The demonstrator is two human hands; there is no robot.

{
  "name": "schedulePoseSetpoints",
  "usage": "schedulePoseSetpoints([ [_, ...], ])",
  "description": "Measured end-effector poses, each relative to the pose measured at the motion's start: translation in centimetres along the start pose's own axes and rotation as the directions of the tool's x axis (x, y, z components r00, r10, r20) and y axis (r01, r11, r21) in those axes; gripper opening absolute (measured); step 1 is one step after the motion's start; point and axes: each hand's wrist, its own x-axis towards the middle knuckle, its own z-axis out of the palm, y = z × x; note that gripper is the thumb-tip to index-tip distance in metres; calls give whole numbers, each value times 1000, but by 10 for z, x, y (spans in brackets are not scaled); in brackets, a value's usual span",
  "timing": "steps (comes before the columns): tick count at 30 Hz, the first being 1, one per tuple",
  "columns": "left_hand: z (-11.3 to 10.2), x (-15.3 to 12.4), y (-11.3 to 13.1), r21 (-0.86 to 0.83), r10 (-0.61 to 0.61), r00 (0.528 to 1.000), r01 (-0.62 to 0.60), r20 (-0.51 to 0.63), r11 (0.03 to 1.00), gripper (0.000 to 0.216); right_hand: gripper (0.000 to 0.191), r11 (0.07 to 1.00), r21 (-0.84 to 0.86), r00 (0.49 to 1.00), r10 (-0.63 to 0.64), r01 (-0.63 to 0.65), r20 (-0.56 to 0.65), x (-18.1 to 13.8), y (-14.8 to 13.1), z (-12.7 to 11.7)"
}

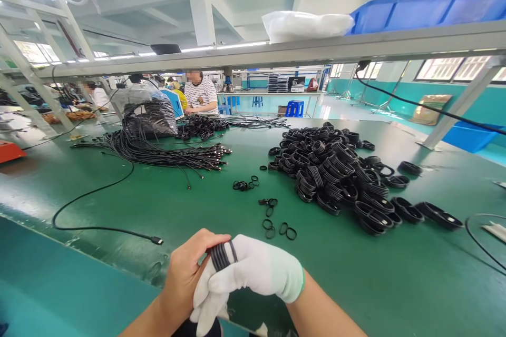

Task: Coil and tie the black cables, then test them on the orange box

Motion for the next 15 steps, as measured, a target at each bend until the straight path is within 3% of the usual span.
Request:
schedulePoseSetpoints([
  [3,-6,9,4,20,-39,993,37,113,999,27,22,1000,-22,998,15,-14,53,0,-1,-1],
  [7,-16,24,12,35,-71,923,63,378,997,31,22,998,-67,998,-4,8,65,1,-2,-1],
  [10,-19,27,11,43,-36,921,21,389,999,28,31,994,-106,999,-32,35,34,1,-1,1],
  [15,-22,24,8,4,0,926,-1,377,1000,28,66,960,-279,997,-50,30,-66,-8,-4,-6],
])
